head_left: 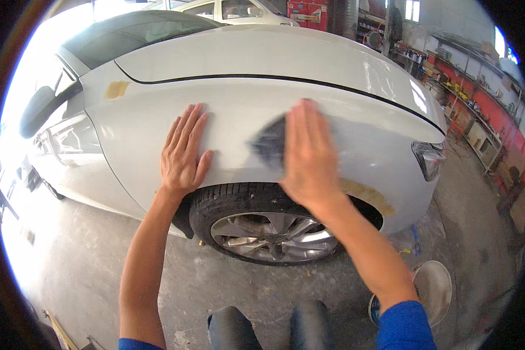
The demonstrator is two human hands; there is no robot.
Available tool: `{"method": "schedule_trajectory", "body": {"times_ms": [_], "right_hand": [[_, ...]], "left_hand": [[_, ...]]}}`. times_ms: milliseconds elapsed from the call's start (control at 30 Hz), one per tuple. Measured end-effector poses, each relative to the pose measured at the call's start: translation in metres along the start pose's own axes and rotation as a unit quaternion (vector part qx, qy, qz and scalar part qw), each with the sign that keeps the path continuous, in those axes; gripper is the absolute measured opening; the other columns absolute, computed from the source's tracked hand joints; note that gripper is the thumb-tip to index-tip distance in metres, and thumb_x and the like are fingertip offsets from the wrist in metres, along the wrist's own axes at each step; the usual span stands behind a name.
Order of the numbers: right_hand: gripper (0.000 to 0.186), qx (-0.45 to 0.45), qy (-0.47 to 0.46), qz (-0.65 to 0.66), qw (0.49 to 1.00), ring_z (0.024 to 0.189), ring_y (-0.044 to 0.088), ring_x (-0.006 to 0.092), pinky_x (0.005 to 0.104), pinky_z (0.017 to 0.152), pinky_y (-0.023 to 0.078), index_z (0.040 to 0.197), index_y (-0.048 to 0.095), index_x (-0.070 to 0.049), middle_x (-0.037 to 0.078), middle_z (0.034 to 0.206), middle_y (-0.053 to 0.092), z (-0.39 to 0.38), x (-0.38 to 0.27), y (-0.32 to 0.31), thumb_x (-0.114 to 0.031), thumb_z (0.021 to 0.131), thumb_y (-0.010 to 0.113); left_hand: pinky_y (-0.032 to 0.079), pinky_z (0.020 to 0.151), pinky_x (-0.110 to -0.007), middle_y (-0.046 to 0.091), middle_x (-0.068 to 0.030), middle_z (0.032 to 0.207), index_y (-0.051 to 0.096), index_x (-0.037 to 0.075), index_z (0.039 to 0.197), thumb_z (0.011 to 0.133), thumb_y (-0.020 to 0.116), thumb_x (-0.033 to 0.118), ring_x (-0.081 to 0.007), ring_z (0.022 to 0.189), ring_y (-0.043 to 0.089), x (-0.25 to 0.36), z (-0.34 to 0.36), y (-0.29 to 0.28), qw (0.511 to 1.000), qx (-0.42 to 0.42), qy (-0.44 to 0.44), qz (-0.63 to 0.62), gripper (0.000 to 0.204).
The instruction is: The person sands the front bumper and hood of a white car using a sanding block. They repeatedly dip the block into a bucket of water and wipe the surface to remove residue while working around the wheel arch and headlight.
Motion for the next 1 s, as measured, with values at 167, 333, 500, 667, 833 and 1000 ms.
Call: {"method": "schedule_trajectory", "body": {"times_ms": [167, 333, 500, 667, 833, 1000], "right_hand": [[0.072, 0.064, -0.123, 0.053, 0.989, 0.147, 0.042, 0.0439, 0.0517, 0.125, 0.031, 0.147, 0.045, 0.013, 0.032, 0.151, 0.048, 0.018, -0.054, 0.039, 0.005, 0.077, 0.064], [0.089, -0.017, -0.081, 0.002, 0.997, 0.149, 0.039, 0.0412, 0.0512, 0.126, 0.029, 0.156, 0.039, 0.002, 0.022, 0.158, 0.045, -0.058, 0.088, -0.042, -0.007, 0.076, 0.077], [0.062, -0.029, -0.054, -0.079, 0.995, 0.147, 0.042, 0.0448, 0.0553, 0.124, 0.031, 0.149, 0.047, 0.005, 0.03, 0.157, 0.043, -0.084, 0.048, -0.023, -0.019, 0.094, 0.06], [0.052, 0.038, -0.153, 0.005, 0.988, 0.146, 0.046, 0.0411, 0.049, 0.123, 0.033, 0.141, 0.057, 0.01, 0.028, 0.152, 0.051, -0.018, -0.122, 0.063, -0.008, 0.092, 0.053], [0.052, 0.034, -0.174, -0.018, 0.984, 0.149, 0.044, 0.0344, 0.0483, 0.122, 0.035, 0.145, 0.056, 0.005, 0.02, 0.156, 0.051, -0.042, -0.047, 0.028, -0.009, 0.095, 0.055], [0.05, 0.073, -0.082, -0.057, 0.992, 0.148, 0.044, 0.0405, 0.0534, 0.12, 0.037, 0.142, 0.057, 0.008, 0.027, 0.154, 0.05, -0.077, -0.012, 0.013, -0.005, 0.094, 0.055]], "left_hand": [[0.026, 0.127, -0.049, 0.04, -0.0185, 0.164, 0.044, 0.003, 0.156, 0.101, 0.043, 0.042, -0.0348, 0.155, 0.034, 0.0, 0.003, 0.01, 0.999, 0.031, 0.022, -0.022, 0.067], [0.026, 0.128, -0.048, 0.041, -0.0155, 0.164, 0.044, 0.003, 0.155, 0.103, 0.044, 0.041, -0.0319, 0.154, 0.034, -0.018, -0.014, 0.004, 0.999, 0.022, 0.015, 0.03, 0.064], [0.027, 0.127, -0.048, 0.043, -0.0157, 0.163, 0.047, 0.003, 0.154, 0.102, 0.048, 0.037, -0.0312, 0.153, 0.037, -0.005, -0.006, 0.006, 0.999, 0.045, 0.016, 0.009, 0.062], [0.027, 0.127, -0.048, 0.044, -0.0142, 0.162, 0.048, 0.006, 0.154, 0.106, 0.043, 0.035, -0.0313, 0.153, 0.038, -0.042, -0.015, 0.022, 0.995, 0.082, 0.044, 0.022, 0.056], [0.026, 0.127, -0.047, 0.045, -0.012, 0.162, 0.047, 0.009, 0.155, 0.111, 0.031, 0.035, -0.0309, 0.153, 0.037, -0.032, -0.02, 0.008, 0.996, 0.075, 0.027, 0.027, 0.054], [0.025, 0.128, -0.046, 0.045, -0.0116, 0.163, 0.046, 0.01, 0.157, 0.112, 0.029, 0.035, -0.0302, 0.153, 0.037, -0.029, -0.018, 0.02, 0.993, 0.093, 0.045, 0.057, 0.054]]}}
Point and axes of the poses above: each hand's wrist, its own z-axis towards the middle knuckle, its own y-axis out of the palm, x = y × z, the point moved 4 cm from there along z, towards the middle knuckle
